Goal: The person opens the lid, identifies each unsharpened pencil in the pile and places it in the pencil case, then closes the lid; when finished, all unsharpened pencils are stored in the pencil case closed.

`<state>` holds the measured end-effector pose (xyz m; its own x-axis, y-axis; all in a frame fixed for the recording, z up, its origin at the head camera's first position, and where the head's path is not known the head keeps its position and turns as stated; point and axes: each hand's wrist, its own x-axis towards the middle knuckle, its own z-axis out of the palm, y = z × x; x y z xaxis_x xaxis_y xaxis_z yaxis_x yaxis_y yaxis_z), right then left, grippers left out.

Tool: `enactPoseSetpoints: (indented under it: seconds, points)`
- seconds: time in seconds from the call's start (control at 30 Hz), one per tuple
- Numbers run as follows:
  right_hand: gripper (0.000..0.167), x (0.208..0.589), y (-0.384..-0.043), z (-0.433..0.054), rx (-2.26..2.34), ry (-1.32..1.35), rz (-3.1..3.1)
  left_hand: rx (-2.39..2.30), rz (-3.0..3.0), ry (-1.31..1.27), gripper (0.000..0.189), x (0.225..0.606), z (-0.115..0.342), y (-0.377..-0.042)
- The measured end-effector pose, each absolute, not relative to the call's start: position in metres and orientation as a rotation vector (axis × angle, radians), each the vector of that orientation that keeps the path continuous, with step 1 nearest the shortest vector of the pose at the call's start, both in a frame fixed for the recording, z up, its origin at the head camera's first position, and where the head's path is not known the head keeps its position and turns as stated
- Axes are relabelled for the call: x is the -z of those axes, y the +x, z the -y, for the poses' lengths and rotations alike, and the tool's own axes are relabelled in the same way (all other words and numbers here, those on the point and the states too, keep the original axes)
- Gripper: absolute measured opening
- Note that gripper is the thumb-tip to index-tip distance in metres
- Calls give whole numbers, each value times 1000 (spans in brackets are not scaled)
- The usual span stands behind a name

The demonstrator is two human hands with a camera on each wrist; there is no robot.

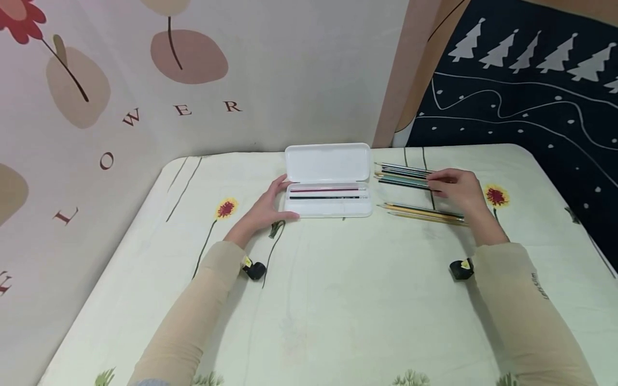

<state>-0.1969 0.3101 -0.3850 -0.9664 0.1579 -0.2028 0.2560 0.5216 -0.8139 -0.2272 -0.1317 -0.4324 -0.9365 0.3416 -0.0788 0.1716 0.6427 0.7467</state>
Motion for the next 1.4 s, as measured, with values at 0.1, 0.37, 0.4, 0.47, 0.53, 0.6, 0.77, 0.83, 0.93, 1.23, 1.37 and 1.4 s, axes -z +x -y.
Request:
enactPoseSetpoints:
  seconds: [0.1,0.37,0.4,0.47,0.53,0.6,0.77,0.83,0.93,1.23,1.37,1.4]
  points:
    - [45,384,-194,-317,1427,409,-2658,-1168,-2657,426,112,432,132,-228]
    - [26,383,-187,-333,1482,483,-2664,-1169,-2661,422,112,432,133,-231]
    - [24,382,-187,-334,1478,497,-2663,-1168,-2661,423,112,431,133,-231]
    - [22,382,-186,-338,1455,524,-2668,-1169,-2661,424,112,431,133,-231]
    - [24,383,-186,-340,1430,557,-2670,-1172,-2662,426,112,431,133,-231]
    - [29,383,-187,-343,1411,592,-2668,-1173,-2665,435,113,430,133,-232]
    - [48,384,-189,-347,1323,650,-2648,-1169,-2673,446,113,429,133,-232]
    - [52,386,-190,-350,1281,649,-2635,-1165,-2673,444,113,428,134,-233]
    - [51,390,-192,-356,1216,625,-2637,-1157,-2673,437,113,427,134,-232]
    - [40,392,-191,-365,1027,527,-2710,-1166,-2670,423,113,429,131,-230]
    - [40,396,-186,-368,1009,480,-2723,-1159,-2665,420,113,432,130,-229]
    - [41,397,-185,-369,1008,471,-2719,-1152,-2666,422,113,433,130,-228]
